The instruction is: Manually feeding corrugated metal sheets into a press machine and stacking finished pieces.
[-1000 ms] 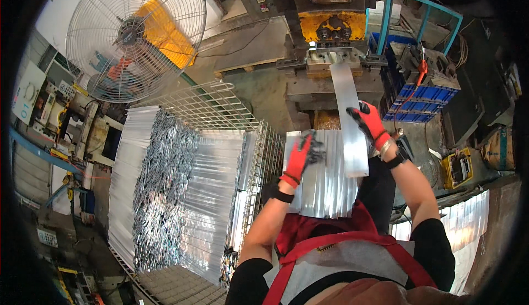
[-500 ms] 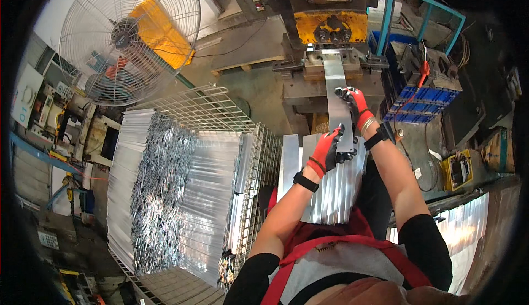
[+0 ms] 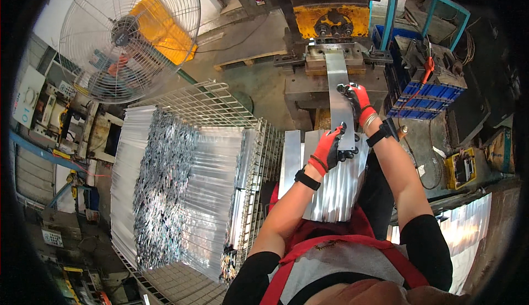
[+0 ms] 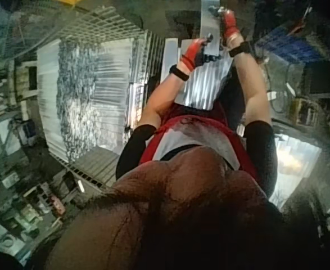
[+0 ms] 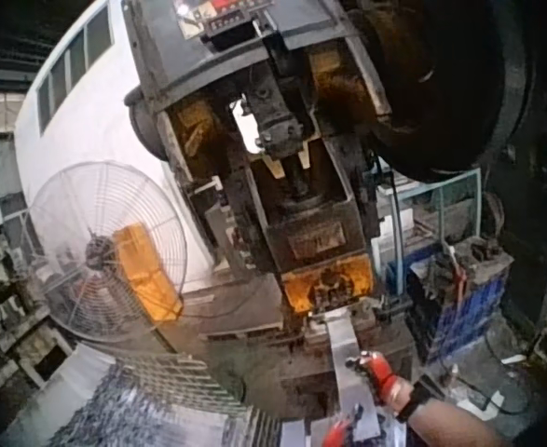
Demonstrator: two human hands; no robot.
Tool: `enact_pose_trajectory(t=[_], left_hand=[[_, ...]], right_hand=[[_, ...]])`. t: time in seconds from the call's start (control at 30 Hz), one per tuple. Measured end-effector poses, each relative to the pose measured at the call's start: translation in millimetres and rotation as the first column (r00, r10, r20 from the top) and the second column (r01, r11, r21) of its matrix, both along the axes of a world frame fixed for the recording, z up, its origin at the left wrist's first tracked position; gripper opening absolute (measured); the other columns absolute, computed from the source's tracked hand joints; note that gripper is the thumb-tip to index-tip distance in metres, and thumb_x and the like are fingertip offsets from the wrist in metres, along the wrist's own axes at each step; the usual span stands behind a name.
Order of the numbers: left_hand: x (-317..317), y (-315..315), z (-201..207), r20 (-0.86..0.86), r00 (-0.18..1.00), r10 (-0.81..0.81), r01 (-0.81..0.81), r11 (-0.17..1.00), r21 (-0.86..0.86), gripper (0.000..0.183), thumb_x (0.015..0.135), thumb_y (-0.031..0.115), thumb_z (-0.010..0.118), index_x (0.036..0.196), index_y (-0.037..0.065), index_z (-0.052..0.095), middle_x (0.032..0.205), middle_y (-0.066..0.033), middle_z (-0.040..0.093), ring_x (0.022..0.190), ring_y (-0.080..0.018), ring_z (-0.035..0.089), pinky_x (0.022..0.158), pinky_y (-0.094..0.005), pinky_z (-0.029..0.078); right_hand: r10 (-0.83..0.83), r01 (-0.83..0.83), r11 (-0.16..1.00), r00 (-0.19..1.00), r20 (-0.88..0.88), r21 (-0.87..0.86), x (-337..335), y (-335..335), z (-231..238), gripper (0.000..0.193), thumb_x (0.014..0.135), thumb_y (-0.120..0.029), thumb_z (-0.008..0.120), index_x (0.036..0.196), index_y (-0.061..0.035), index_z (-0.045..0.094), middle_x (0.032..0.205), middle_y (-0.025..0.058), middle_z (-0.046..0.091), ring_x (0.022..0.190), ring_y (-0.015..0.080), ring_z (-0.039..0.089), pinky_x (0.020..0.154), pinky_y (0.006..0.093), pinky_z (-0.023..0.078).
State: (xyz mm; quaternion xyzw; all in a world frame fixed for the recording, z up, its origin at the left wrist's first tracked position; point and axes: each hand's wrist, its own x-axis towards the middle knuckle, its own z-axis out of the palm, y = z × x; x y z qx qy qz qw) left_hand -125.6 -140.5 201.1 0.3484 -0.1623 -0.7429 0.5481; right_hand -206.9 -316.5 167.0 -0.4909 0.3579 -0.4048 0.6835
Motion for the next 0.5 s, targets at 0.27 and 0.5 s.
enact_pose_trajectory(t=[0.27,0.5], left_hand=[[1.1,4.7,3.3,0.019,1.000,0.004,-0.004,1.000,0.031,0.033,0.085,0.038,0.046,0.094,0.007,0.052,0.083,-0.0123,0.062,0.057,-0.0232,0.062,0.035,-0.0237,0.044],[13.8,22.2,6.8,-0.040,0.986,-0.161,0.149,0.966,-0.211,0.037,0.089,0.034,0.040,0.103,0.001,0.052,0.088,-0.0112,0.062,0.070,-0.0203,0.063,0.055,-0.0291,0.051]], right_hand=[[-0.049,0.049,0.999,0.998,-0.037,0.005,3.3,13.9,13.2,0.013,0.075,-0.015,0.061,0.082,-0.0045,0.063,0.076,-0.0006,0.060,0.067,0.0083,0.053,0.060,0.0242,0.042],[-0.157,0.158,0.987,0.985,-0.077,0.000,3.4,20.0,15.7,0.020,0.079,-0.018,0.053,0.086,-0.0011,0.061,0.082,0.0043,0.061,0.073,0.0124,0.057,0.066,0.0240,0.044]])
